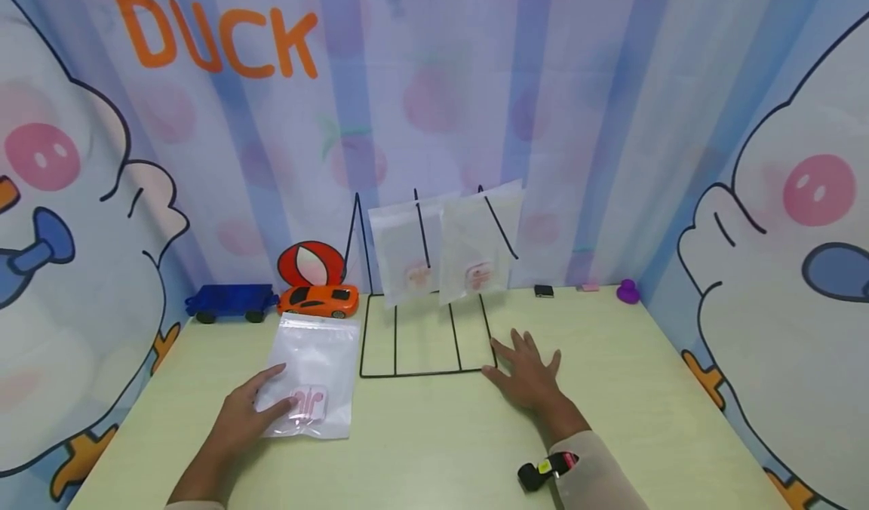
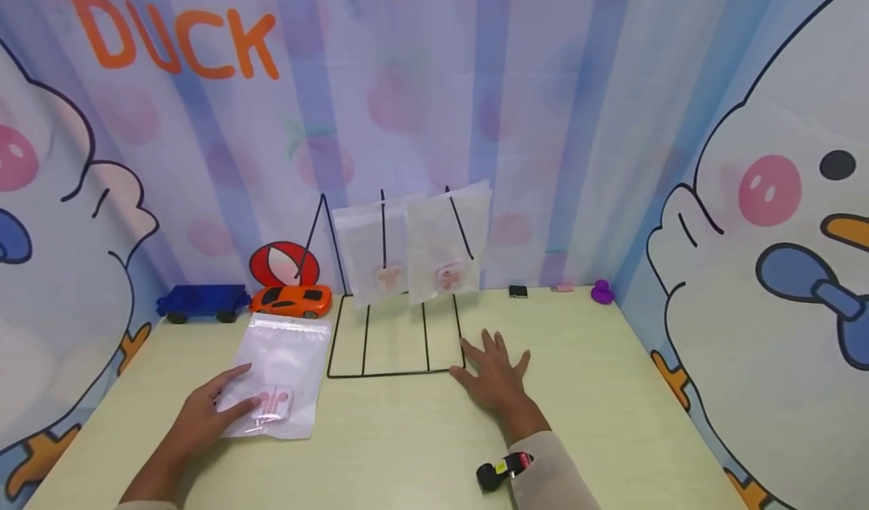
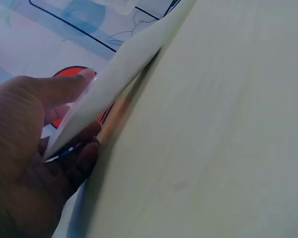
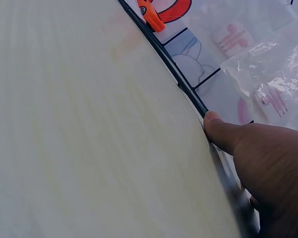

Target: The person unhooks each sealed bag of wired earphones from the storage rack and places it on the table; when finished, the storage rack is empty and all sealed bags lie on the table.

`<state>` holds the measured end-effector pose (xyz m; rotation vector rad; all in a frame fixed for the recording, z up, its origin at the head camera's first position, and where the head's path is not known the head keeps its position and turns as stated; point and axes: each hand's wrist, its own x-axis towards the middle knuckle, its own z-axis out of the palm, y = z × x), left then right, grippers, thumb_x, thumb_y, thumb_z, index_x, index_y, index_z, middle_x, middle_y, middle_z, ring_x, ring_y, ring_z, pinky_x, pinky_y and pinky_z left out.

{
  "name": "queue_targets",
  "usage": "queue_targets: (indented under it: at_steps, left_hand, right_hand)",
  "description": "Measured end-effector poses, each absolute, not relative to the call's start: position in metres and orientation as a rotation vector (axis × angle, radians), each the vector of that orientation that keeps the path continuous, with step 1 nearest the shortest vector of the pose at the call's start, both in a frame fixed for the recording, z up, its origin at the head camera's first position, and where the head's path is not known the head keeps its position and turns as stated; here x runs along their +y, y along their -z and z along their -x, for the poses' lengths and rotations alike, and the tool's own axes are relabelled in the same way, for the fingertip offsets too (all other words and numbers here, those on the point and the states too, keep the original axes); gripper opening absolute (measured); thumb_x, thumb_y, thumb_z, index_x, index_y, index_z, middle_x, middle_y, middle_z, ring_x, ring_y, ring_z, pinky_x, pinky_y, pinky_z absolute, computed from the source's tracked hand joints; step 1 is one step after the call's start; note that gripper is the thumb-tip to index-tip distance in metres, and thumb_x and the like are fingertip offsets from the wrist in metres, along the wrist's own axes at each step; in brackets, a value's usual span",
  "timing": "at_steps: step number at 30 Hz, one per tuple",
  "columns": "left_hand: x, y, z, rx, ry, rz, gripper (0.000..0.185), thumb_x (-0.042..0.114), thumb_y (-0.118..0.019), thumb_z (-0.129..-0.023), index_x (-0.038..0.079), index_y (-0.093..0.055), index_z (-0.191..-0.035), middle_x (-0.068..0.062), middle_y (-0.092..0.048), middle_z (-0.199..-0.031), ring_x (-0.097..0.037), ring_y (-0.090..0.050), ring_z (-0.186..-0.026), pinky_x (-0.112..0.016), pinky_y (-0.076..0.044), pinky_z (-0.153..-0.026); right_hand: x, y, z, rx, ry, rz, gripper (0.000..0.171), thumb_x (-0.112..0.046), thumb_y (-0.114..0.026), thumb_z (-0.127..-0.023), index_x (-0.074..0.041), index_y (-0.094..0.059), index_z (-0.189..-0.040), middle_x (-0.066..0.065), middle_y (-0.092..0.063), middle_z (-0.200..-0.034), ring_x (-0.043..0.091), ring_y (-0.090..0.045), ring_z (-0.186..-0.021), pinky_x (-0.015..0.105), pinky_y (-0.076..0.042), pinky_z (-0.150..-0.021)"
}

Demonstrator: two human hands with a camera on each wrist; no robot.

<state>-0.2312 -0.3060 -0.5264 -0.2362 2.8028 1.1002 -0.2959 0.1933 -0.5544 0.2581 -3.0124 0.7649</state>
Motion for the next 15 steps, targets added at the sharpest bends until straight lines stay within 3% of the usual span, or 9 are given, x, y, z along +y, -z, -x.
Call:
queue_targets:
  at_steps: [9, 15]
  left_hand:
    - [-0.296, 0.520, 0.227, 2.960, -0.825, 0.193, 0.080, 0.049, -0.079, -0.097, -0.002, -0.056, -0.155, -0.035, -0.050, -0.161, -0.059, -0.043, -0.150, -0.075, -0.036, -0.122]
    - [-0.296, 0.516, 0.224, 2.976, -0.709, 0.229, 0.085, 0.054, -0.079, -0.095, -0.005, -0.058, -0.152, -0.037, -0.054, -0.153, -0.059, -0.043, -0.144, -0.078, -0.036, -0.120]
  right_hand:
    - [0.194, 0.552, 0.296, -3.027, -0.757, -0.258, 0.067, -0.057, -0.061, -0.107, -0.025, -0.050, -0.166, 0.020, -0.026, -0.181, 0.047, -0.012, -0.170, 0.090, 0.006, -0.122]
    - [0.194, 0.551, 0.295, -3.036, -0.743, -0.249, 0.066, -0.055, -0.061, -0.108, -0.025, -0.050, -0.166, 0.020, -0.026, -0.181, 0.047, -0.012, -0.170, 0.090, 0.006, -0.122]
